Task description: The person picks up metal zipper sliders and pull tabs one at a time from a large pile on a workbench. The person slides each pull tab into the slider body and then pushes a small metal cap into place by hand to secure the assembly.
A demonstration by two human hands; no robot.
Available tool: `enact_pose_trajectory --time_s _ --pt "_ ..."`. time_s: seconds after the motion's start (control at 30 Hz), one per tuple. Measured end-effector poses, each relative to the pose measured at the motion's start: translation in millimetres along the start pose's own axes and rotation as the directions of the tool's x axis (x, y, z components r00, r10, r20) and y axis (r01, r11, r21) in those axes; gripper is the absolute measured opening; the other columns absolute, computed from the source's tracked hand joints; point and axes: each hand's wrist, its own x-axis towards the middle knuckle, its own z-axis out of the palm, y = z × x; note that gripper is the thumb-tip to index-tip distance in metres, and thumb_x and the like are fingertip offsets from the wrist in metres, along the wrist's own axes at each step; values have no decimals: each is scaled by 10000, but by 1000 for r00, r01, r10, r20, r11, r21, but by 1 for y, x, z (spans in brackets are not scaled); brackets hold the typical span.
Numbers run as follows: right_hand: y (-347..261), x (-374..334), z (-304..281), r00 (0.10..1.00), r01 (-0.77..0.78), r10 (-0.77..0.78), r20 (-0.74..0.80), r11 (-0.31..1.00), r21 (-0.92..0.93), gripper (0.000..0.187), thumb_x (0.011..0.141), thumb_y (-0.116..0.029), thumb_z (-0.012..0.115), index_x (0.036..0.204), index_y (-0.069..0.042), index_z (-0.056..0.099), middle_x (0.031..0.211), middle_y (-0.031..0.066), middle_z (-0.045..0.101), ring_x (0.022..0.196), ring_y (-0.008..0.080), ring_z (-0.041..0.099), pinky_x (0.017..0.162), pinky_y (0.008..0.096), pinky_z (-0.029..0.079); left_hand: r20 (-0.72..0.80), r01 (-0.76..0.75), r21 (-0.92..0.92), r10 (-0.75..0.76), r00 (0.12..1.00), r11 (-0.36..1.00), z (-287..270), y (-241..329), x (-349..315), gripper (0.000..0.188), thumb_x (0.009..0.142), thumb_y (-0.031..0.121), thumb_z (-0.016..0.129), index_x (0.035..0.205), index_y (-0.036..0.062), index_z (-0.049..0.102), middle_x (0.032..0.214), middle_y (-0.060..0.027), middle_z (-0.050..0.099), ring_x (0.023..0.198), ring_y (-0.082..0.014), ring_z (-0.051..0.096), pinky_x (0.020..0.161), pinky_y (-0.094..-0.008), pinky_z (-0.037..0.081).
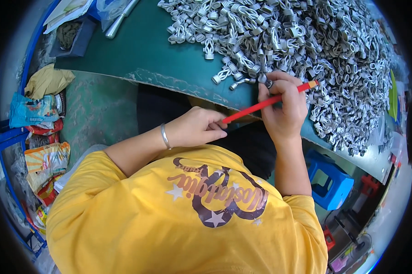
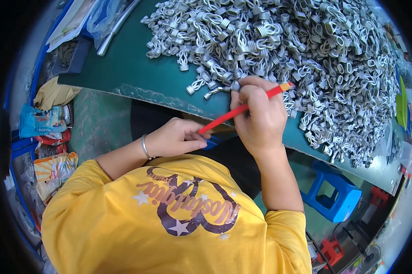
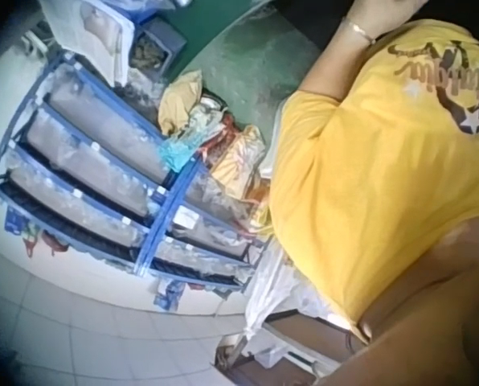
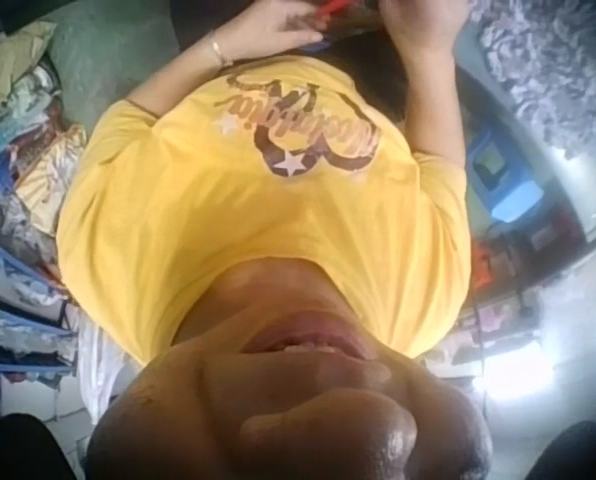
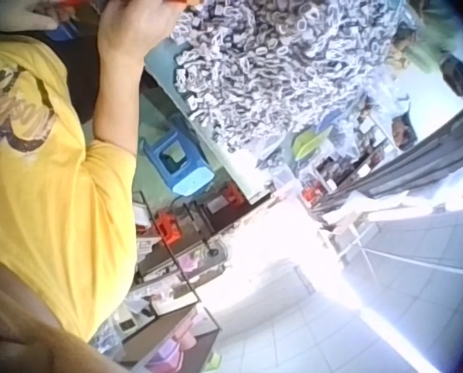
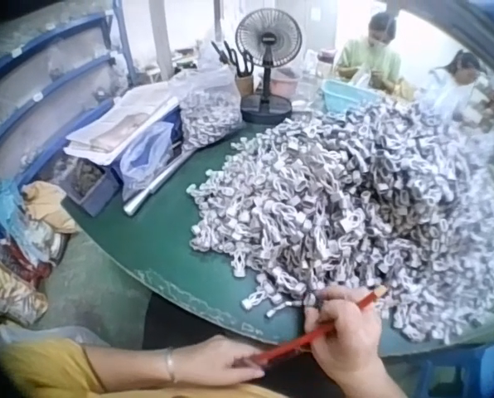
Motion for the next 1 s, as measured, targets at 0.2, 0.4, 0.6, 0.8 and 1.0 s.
enact_pose_trajectory --time_s 0.2,0.4,0.6,0.8,1.0 --pt "-17 -13 -12 932 -284 358 -58 820 497 296 620 87 639 804 -42 447 833 133 569 679 151 515 594 242 438 -81 -279 103 288 954 955 -18 33 -8 112 763 39 641 854 -21 616 767 -93 638 610 -136 635 553 -221 493" --pt "-31 -19 -11 880 -424 437 189 541 726 202 738 112 565 817 -28 441 866 136 597 660 70 490 587 189 412 -270 -426 -283 355 895 859 -1 44 6 351 680 -32 717 955 -26 498 863 -87 577 786 -140 621 685 -252 523" --pt "-35 -26 -4 876 -404 469 112 588 700 202 754 115 591 800 -14 443 903 180 601 777 151 589 664 229 469 -304 -398 -270 314 899 877 0 46 8 320 692 -2 723 931 -25 512 838 -65 582 729 -83 593 664 -219 508" --pt "-33 -31 -7 863 -414 494 100 581 701 210 757 73 618 822 -16 439 898 173 595 782 167 575 705 247 461 -359 -404 -388 268 894 828 0 42 10 181 754 -70 626 898 -47 518 901 -89 560 795 -117 582 689 -220 494" --pt "-29 -41 -13 846 -438 511 154 500 747 216 766 54 621 818 -25 427 889 162 586 754 143 559 689 238 458 -477 -601 21 536 697 799 -7 36 12 220 698 -110 646 865 -10 545 945 -101 511 840 -130 551 714 -223 482"
